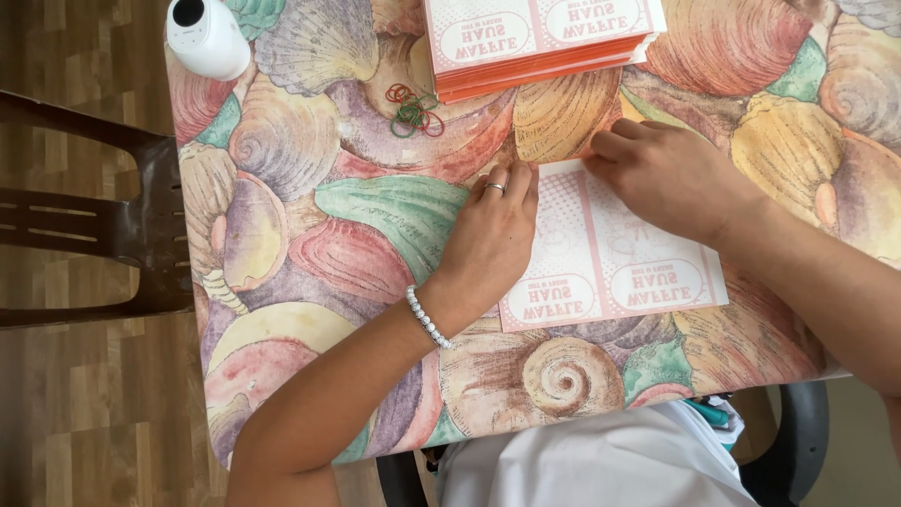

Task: Folding flat paper sheets into bags and stacking them on a table.

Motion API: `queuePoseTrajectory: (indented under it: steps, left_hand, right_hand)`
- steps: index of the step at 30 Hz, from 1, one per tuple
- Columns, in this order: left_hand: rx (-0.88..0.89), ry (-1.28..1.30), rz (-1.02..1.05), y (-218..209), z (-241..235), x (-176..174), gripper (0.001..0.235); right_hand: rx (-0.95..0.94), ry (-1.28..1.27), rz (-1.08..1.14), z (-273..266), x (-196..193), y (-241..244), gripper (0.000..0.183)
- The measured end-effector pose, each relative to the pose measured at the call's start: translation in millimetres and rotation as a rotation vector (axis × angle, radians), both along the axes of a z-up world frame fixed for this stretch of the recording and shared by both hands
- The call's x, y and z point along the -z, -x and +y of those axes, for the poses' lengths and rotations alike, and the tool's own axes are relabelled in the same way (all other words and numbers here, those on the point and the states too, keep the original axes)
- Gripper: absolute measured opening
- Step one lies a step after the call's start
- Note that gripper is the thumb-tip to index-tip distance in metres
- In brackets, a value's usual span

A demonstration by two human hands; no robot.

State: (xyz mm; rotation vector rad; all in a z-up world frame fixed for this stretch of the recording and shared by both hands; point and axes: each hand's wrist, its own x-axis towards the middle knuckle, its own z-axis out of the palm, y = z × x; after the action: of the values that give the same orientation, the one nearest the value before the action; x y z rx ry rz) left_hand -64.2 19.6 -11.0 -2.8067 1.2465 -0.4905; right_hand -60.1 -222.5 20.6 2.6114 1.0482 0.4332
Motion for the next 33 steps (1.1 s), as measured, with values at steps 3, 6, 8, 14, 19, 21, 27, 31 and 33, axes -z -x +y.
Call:
queuePoseTrajectory:
  steps: [3, 6, 8, 14, 19, 21, 27, 31, 33]
  left_hand:
    - [-0.06, -0.092, -0.067, 0, -2, 8, 0.054]
    - [-0.069, -0.039, -0.047, 1, -3, 9, 0.051]
    - [-0.063, -0.064, -0.076, 1, -2, 3, 0.05]
    - [-0.023, -0.051, -0.016, -9, -9, -10, 0.052]
    - [-0.028, -0.07, 0.001, -21, -17, -12, 0.05]
    - [-0.032, -0.124, 0.016, -26, -21, -11, 0.049]
    - [-0.105, -0.12, 0.05, -17, -28, -9, 0.057]
    - [-0.172, -0.225, 0.01, -4, -32, -7, 0.055]
    - [-0.18, -0.229, -0.131, 1, -35, 1, 0.057]
  right_hand:
    - [0.032, -0.004, 0.064, -7, 8, -1, 0.007]
    - [0.058, 0.001, 0.06, -2, 8, 2, 0.009]
    - [0.081, 0.005, 0.061, 2, 8, 5, 0.011]
    - [0.134, 0.025, -0.036, 5, 15, 10, 0.016]
    - [0.119, 0.044, 0.023, -3, 6, 8, 0.009]
    - [0.159, 0.016, 0.155, -10, 1, 8, 0.023]
    - [0.107, 0.082, 0.082, -39, 7, 8, 0.021]
    - [0.083, 0.089, 0.067, -34, 4, 5, 0.01]
    - [0.148, 0.091, 0.105, -32, 3, 6, 0.013]
